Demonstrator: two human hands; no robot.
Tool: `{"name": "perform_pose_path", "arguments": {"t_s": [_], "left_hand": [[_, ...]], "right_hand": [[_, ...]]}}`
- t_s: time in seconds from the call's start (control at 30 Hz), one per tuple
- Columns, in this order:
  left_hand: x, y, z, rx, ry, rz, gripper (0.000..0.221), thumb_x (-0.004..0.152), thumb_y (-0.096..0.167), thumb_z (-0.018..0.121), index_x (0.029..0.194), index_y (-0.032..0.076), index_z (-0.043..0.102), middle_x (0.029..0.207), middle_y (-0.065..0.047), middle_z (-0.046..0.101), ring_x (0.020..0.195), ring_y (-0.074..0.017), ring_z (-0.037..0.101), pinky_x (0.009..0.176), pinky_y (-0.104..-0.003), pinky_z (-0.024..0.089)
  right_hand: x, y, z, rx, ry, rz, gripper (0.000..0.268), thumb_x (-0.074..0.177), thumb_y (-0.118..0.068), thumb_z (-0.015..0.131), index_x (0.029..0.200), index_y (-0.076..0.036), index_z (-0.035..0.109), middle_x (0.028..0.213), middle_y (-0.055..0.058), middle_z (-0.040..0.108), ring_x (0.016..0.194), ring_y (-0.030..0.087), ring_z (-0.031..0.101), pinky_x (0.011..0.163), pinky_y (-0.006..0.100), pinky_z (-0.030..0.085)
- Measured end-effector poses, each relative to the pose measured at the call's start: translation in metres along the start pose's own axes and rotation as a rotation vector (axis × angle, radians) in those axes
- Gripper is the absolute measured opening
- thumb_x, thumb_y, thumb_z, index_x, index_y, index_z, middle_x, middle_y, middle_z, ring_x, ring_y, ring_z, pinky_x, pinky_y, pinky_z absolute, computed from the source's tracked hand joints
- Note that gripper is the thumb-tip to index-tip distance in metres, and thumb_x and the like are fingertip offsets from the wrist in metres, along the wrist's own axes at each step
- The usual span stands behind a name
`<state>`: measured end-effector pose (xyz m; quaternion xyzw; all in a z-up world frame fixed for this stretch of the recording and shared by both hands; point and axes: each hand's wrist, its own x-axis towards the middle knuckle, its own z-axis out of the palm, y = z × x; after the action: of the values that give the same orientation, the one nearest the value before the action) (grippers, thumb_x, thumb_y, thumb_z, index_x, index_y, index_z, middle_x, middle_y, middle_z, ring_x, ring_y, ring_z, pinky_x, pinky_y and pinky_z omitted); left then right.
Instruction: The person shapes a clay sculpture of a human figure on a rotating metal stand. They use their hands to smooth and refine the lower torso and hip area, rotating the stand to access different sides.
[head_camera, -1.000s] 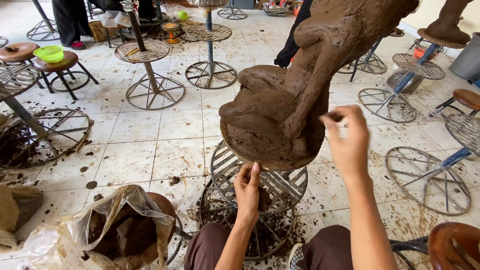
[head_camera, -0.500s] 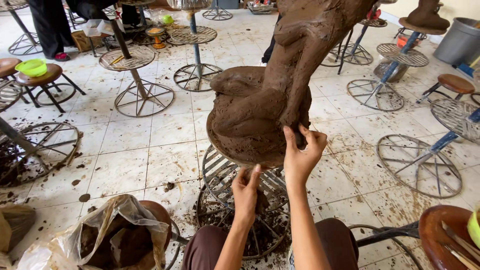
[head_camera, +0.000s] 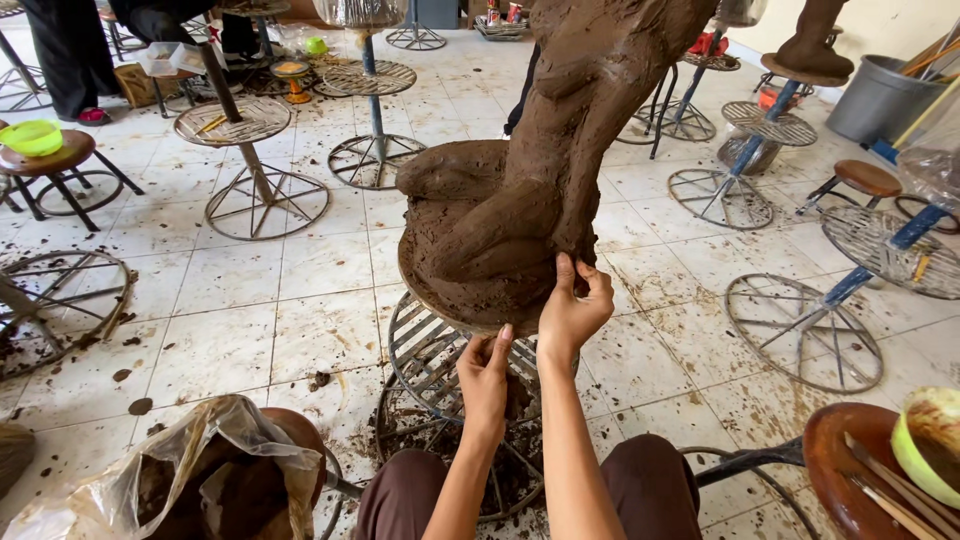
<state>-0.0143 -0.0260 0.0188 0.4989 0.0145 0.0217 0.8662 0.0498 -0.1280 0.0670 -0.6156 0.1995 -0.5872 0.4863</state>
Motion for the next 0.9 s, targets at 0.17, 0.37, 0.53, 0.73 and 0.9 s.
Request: {"name": "perform_pose_path", "arguments": {"t_s": [0.17,0.37,0.53,0.73,0.9], "left_hand": [[-0.003,0.005,0.000,-0.010,-0.028,-0.006,0.045,0.098,0.028,0.073,0.071,0.017,0.038,0.063,0.007,0.024,0.056,-0.0054,0.019,0.048,-0.027,0.018],[-0.003,0.007,-0.006,-0.015,-0.052,-0.020,0.048,0.099,0.030,0.072,0.072,0.016,0.035,0.066,0.005,0.022,0.058,-0.0073,0.018,0.051,-0.028,0.020],[-0.005,0.016,-0.007,-0.015,-0.041,0.010,0.036,0.099,0.032,0.070,0.076,0.012,0.050,0.065,0.005,0.026,0.059,-0.0077,0.021,0.055,-0.029,0.021],[-0.003,0.019,-0.009,-0.017,-0.026,0.035,0.036,0.100,0.032,0.069,0.076,0.013,0.051,0.066,0.005,0.030,0.061,-0.0073,0.023,0.056,-0.028,0.020],[-0.003,0.018,-0.008,-0.024,-0.003,0.030,0.033,0.099,0.032,0.070,0.078,0.013,0.054,0.065,0.006,0.033,0.059,-0.0058,0.025,0.053,-0.026,0.021]], "right_hand": [[0.007,-0.031,-0.024,-0.121,-0.164,0.023,0.017,0.091,-0.014,0.077,0.099,0.000,0.075,0.098,0.013,0.073,0.097,0.027,0.069,0.091,0.041,0.054],[0.014,-0.031,-0.049,-0.122,-0.265,0.097,0.024,0.097,-0.030,0.072,0.093,-0.006,0.076,0.082,0.004,0.071,0.075,0.016,0.060,0.071,0.029,0.046],[0.031,-0.044,-0.046,0.005,-0.259,0.159,0.031,0.103,-0.035,0.064,0.100,-0.006,0.073,0.084,0.000,0.059,0.072,0.012,0.047,0.064,0.025,0.037],[0.027,-0.042,-0.015,-0.110,-0.189,-0.035,0.031,0.088,-0.033,0.082,0.095,-0.004,0.074,0.096,0.008,0.072,0.091,0.020,0.065,0.084,0.036,0.049],[-0.005,-0.028,-0.007,-0.104,-0.102,-0.022,0.029,0.083,-0.025,0.088,0.096,-0.003,0.073,0.098,0.011,0.073,0.097,0.025,0.064,0.092,0.043,0.050]]}}
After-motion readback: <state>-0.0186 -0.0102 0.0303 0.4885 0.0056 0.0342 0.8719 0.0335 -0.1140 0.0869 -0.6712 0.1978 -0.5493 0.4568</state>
